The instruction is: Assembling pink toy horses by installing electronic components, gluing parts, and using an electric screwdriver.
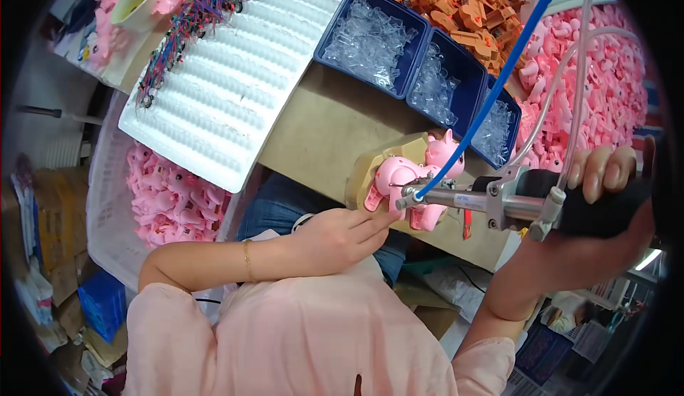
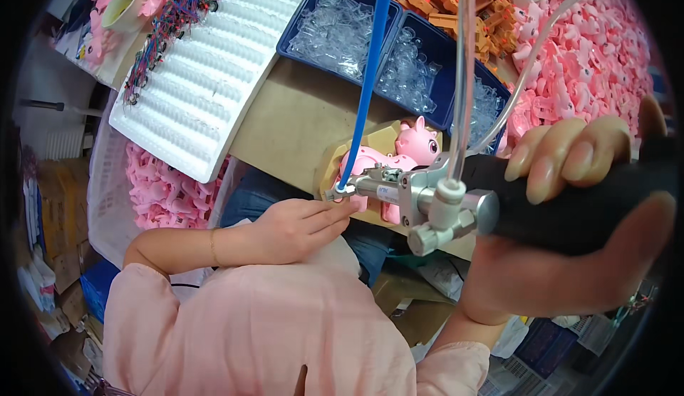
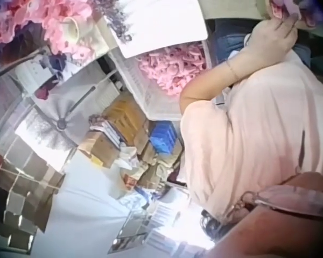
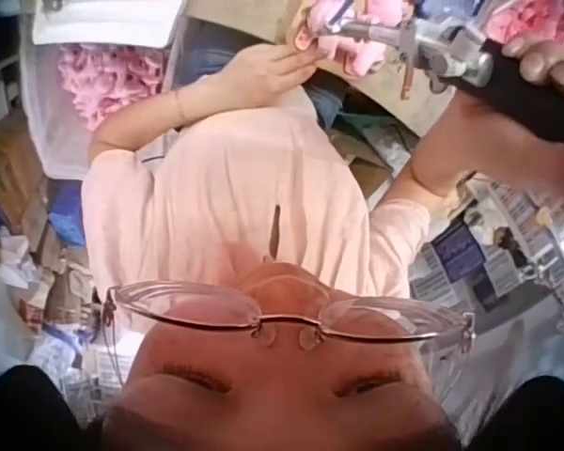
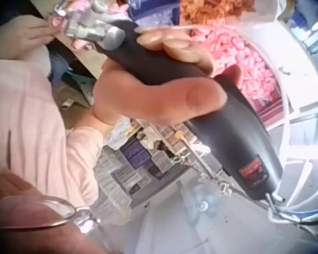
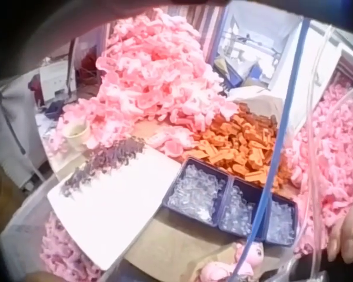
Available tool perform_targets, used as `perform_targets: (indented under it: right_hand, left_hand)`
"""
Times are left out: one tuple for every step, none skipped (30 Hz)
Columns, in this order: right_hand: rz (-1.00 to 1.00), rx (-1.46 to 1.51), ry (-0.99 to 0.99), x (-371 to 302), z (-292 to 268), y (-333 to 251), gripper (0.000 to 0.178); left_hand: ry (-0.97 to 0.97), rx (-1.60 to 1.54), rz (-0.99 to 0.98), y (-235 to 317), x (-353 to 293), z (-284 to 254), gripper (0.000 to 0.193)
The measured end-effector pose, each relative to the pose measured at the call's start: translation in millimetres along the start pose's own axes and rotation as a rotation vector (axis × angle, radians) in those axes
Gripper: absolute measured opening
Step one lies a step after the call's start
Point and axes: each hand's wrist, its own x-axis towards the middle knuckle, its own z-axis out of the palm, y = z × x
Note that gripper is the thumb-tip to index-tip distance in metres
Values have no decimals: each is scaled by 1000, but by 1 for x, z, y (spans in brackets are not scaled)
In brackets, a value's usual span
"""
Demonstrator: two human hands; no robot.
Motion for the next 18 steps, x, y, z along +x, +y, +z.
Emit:
perform_targets:
  right_hand:
    - [67,68,-79,0,-6,1,30]
    - [134,137,-157,-2,-10,3,30]
    - [53,103,-25,-9,-4,11,34]
    - [57,99,-21,-11,-5,12,34]
    - [88,181,-60,-12,-7,12,35]
    - [109,265,-95,-11,-7,13,37]
    - [136,280,-186,-3,-9,16,40]
    - [191,221,-184,2,-7,14,39]
    - [213,219,-156,13,-14,13,38]
    - [237,220,-127,25,-27,13,37]
    - [226,219,-116,34,-37,11,37]
    - [31,-178,-101,43,-49,10,36]
    - [-159,-580,-78,50,-61,9,36]
    - [-342,-985,-52,55,-72,7,37]
    - [-512,-1390,-23,56,-82,6,39]
    - [-678,-1800,1,55,-89,3,43]
    - [-660,-1814,24,50,-91,1,43]
    - [-565,-1732,58,44,-92,-3,42]
  left_hand:
    - [5,15,-7,1,-1,2,17]
    - [10,30,-14,2,-1,3,16]
    - [7,24,-16,4,0,2,16]
    - [-29,36,-22,6,1,0,16]
    - [-66,50,-28,9,2,-1,16]
    - [-70,51,-18,8,2,-4,16]
    - [-101,53,-23,8,2,-6,15]
    - [-133,56,-27,7,3,-9,15]
    - [-137,59,-13,6,5,-12,15]
    - [-131,-8,-29,4,6,-15,14]
    - [-126,-75,-43,3,9,-17,13]
    - [-141,-75,-29,2,14,-20,13]
    - [-57,-141,-170,0,19,-24,12]
    - [24,-206,-312,-1,25,-29,11]
    - [-53,-330,-492,-4,34,-39,15]
    - [-75,-326,-476,-7,43,-43,15]
    - [-28,-614,-681,-10,53,-46,17]
    - [12,-906,-880,-11,61,-45,19]
